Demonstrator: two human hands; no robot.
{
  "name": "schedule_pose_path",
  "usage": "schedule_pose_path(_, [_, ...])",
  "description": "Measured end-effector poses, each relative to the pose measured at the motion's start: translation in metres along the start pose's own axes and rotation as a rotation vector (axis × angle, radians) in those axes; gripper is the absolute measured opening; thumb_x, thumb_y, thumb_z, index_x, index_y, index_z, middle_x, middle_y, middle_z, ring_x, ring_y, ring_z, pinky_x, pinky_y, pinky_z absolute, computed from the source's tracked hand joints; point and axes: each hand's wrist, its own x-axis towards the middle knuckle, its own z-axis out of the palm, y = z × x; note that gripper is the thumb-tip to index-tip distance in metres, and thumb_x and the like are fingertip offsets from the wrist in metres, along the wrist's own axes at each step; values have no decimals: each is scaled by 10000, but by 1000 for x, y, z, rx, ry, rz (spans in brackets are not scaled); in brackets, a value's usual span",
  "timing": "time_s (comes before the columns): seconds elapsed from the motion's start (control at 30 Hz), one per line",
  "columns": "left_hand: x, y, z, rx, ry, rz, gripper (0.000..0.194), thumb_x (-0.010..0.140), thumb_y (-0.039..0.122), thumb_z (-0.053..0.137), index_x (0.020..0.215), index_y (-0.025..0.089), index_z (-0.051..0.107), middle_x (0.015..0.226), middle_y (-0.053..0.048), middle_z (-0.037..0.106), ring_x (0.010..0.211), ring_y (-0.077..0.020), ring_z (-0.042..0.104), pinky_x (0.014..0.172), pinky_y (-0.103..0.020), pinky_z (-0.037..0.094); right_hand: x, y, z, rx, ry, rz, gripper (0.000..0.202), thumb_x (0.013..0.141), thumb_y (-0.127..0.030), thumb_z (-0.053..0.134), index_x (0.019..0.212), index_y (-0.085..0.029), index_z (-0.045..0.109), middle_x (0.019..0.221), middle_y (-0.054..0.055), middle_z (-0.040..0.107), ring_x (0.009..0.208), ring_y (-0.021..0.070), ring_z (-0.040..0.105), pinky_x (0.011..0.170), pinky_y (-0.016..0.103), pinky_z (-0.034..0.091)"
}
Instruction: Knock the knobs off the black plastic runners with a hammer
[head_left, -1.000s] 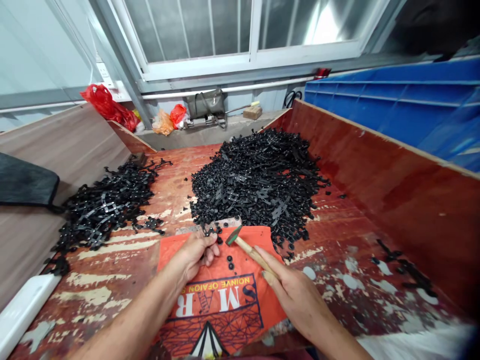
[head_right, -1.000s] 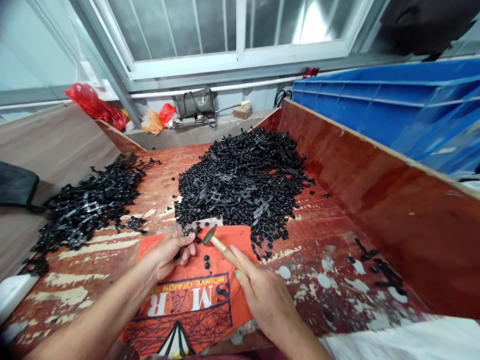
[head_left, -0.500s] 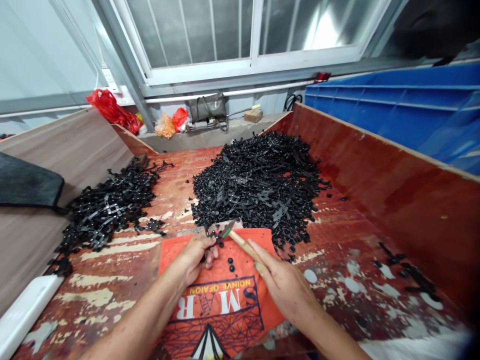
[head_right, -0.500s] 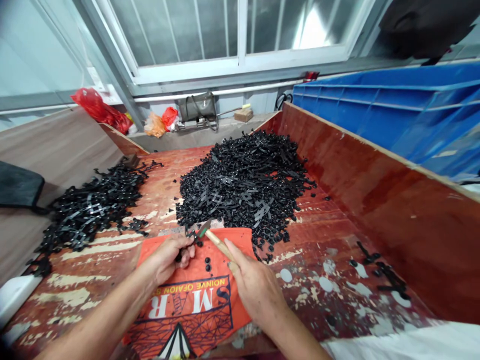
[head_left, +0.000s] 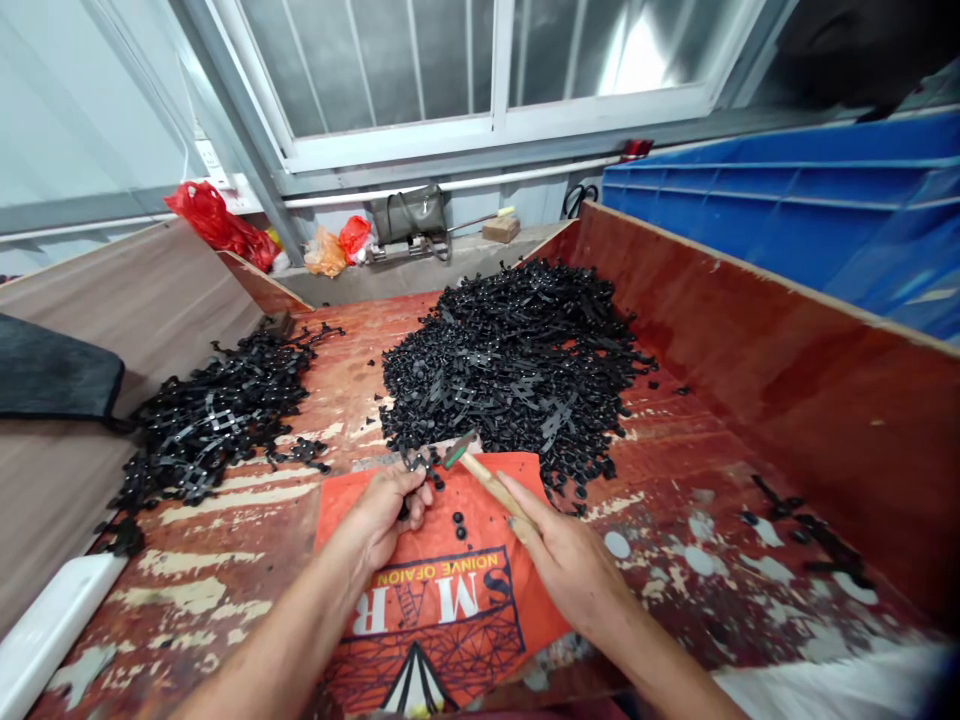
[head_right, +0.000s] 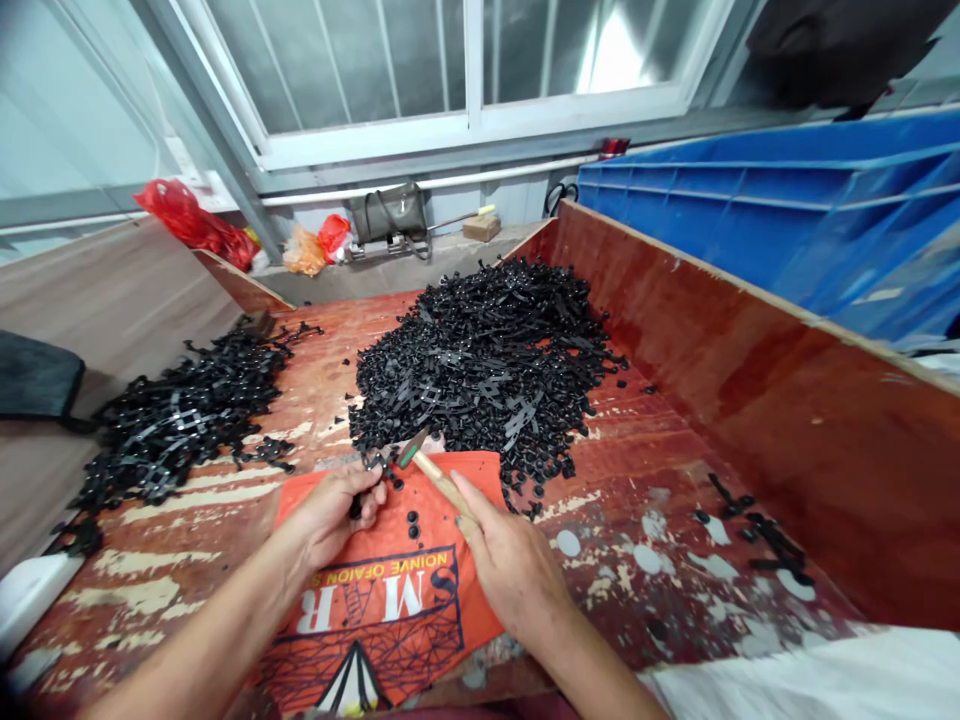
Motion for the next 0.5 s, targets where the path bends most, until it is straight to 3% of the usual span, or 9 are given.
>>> schedule_pose_path(0.1, [0,0,4,18,22,9,291,880,177,519,592,140,546,428,1,572,278,-54,383,339,-173,256,-2,2,1,-2,37,-30,501,998,-277,390,1498,-314,396,1173,58,735,980,245,720,844,374,552])
schedule_pose_path(0.33, [-1,-3,5,64,42,35,216,853,196,588,651,162,520,427,9,599,252,-67,405,319,-173,255,-1,-5,-6,-7,88,-89,495,973,-248,431,1456,-356,456,1057,16,775,866,226,745,760,333,581])
schedule_pose_path(0.5, [1,-10,9,54,39,80,198,810,267,680,719,168,534,451,20,617,268,-67,432,318,-163,271,-1,-4,-5,13,66,-114,515,970,-250,421,1473,-357,424,1091,24,764,912,237,734,788,366,578])
